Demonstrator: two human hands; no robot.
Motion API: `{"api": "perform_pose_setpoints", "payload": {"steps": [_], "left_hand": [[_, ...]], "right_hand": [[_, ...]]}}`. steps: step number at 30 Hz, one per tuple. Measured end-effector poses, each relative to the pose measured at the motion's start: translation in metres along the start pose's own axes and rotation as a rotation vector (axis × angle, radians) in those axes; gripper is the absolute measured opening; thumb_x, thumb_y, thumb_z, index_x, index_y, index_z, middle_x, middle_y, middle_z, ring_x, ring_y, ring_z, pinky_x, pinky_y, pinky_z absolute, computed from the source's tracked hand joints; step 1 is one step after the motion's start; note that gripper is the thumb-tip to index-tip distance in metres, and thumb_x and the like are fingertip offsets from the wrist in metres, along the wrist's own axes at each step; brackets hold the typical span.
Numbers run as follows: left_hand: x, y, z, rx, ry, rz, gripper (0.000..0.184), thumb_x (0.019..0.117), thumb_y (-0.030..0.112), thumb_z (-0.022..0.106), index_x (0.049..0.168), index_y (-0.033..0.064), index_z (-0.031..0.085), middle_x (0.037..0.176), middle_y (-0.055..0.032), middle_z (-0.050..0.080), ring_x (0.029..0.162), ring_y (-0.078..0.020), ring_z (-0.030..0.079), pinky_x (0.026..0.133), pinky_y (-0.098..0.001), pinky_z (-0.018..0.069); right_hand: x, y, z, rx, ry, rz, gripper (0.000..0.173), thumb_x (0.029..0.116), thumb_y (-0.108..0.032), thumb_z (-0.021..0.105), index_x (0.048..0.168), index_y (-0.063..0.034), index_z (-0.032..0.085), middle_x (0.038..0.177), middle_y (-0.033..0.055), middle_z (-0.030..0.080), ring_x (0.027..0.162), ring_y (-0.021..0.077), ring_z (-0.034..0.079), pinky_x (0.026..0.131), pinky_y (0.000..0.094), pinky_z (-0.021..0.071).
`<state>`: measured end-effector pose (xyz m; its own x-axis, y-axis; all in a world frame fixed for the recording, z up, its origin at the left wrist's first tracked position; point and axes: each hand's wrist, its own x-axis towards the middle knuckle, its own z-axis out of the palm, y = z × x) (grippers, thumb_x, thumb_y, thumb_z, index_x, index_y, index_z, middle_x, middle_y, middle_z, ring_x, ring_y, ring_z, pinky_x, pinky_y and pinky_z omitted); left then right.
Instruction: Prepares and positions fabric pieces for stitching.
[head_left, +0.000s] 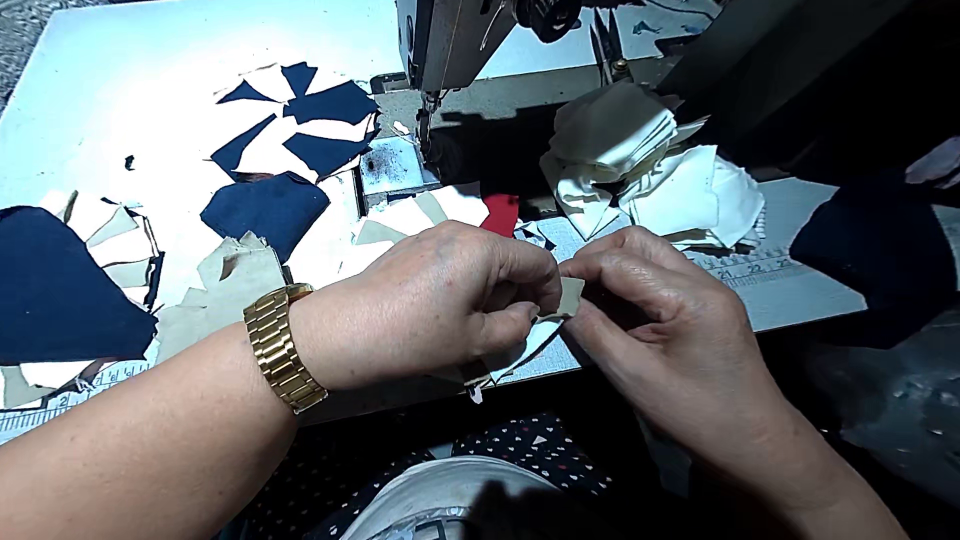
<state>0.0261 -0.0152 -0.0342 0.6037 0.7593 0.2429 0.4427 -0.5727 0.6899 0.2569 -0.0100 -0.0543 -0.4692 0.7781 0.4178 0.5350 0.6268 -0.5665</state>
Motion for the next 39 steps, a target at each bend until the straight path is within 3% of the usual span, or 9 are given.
{"api": "perform_pose_setpoints", "payload": {"steps": [6,12,15,19,23,29,34,37,39], "left_hand": [[0.000,0.006,0.005,0.205,-0.024,-0.007,0.016,0.0964,0.031,0.070,0.104,0.0177,0.073,0.088,0.0090,0.068,0.076,-0.0011,0.062,0.066,-0.0258,0.0535],[-0.001,0.007,0.005,0.260,-0.013,0.037,0.015,0.0985,0.027,0.066,0.102,0.0179,0.076,0.086,0.0064,0.065,0.075,-0.0028,0.061,0.064,-0.0242,0.0512],[0.000,0.005,-0.003,0.228,0.051,0.053,0.014,0.0972,0.019,0.063,0.099,0.0140,0.076,0.081,0.0050,0.062,0.071,-0.0036,0.057,0.061,-0.0230,0.0479],[0.001,0.004,-0.013,0.339,0.056,-0.026,0.011,0.0956,0.025,0.067,0.093,0.0189,0.076,0.078,0.0067,0.060,0.069,-0.0044,0.058,0.059,-0.0266,0.0478],[0.001,0.001,-0.015,0.293,0.095,-0.025,0.014,0.0972,0.025,0.067,0.100,0.0163,0.077,0.083,0.0054,0.065,0.072,-0.0040,0.060,0.064,-0.0263,0.0514],[0.008,-0.004,-0.028,-0.074,0.533,0.027,0.012,0.0983,0.010,0.065,0.103,0.0023,0.073,0.086,0.0014,0.070,0.071,0.0016,0.060,0.064,-0.0154,0.0512],[0.008,-0.005,-0.038,-0.445,0.707,-0.058,0.013,0.1029,0.008,0.056,0.101,0.0042,0.068,0.077,0.0048,0.062,0.056,-0.0003,0.048,0.049,-0.0147,0.0401],[0.008,-0.002,-0.039,-0.534,0.706,-0.093,0.016,0.1046,0.011,0.053,0.101,0.0068,0.068,0.075,0.0051,0.061,0.054,-0.0007,0.047,0.048,-0.0144,0.0394],[0.007,0.001,-0.037,-0.606,0.686,-0.129,0.018,0.1062,0.014,0.051,0.101,0.0079,0.068,0.071,0.0050,0.058,0.051,-0.0008,0.046,0.046,-0.0143,0.0383]], "right_hand": [[-0.001,0.003,-0.020,0.142,0.012,0.105,0.016,0.0953,-0.012,0.063,0.109,-0.0094,0.072,0.104,-0.0012,0.065,0.086,0.0041,0.064,0.072,0.0164,0.0564],[-0.006,-0.009,-0.016,0.183,0.003,-0.018,0.011,0.0907,-0.012,0.072,0.101,-0.0095,0.075,0.100,-0.0026,0.067,0.085,0.0040,0.066,0.072,0.0166,0.0588],[-0.007,-0.006,-0.011,0.131,-0.063,-0.027,0.008,0.0908,-0.016,0.071,0.098,-0.0126,0.074,0.097,-0.0041,0.065,0.084,0.0016,0.064,0.069,0.0135,0.0565],[-0.007,-0.007,-0.023,0.092,-0.144,-0.029,0.009,0.0909,-0.023,0.071,0.093,-0.0179,0.078,0.097,-0.0061,0.061,0.082,-0.0002,0.060,0.064,0.0116,0.0516],[0.001,-0.008,-0.047,0.038,-0.108,-0.049,0.014,0.0941,-0.025,0.068,0.099,-0.0178,0.078,0.102,-0.0061,0.064,0.090,0.0020,0.062,0.073,0.0165,0.0542],[0.028,-0.033,-0.036,-0.013,-0.008,-0.190,0.021,0.0976,-0.009,0.058,0.109,-0.0046,0.075,0.111,0.0052,0.066,0.101,0.0081,0.064,0.086,0.0218,0.0552],[0.048,-0.045,0.008,-0.062,-0.073,-0.285,0.025,0.1010,-0.009,0.055,0.114,-0.0020,0.074,0.119,0.0136,0.067,0.112,0.0228,0.065,0.094,0.0358,0.0559],[0.050,-0.052,0.025,-0.161,-0.179,-0.290,0.036,0.1067,-0.032,0.049,0.110,-0.0035,0.070,0.127,0.0154,0.065,0.136,0.0323,0.052,0.112,0.0458,0.0454],[0.047,-0.043,0.040,-0.217,-0.275,-0.293,0.057,0.1071,-0.049,0.041,0.137,-0.0052,0.063,0.150,0.0142,0.054,0.152,0.0327,0.033,0.125,0.0506,0.0258]]}}
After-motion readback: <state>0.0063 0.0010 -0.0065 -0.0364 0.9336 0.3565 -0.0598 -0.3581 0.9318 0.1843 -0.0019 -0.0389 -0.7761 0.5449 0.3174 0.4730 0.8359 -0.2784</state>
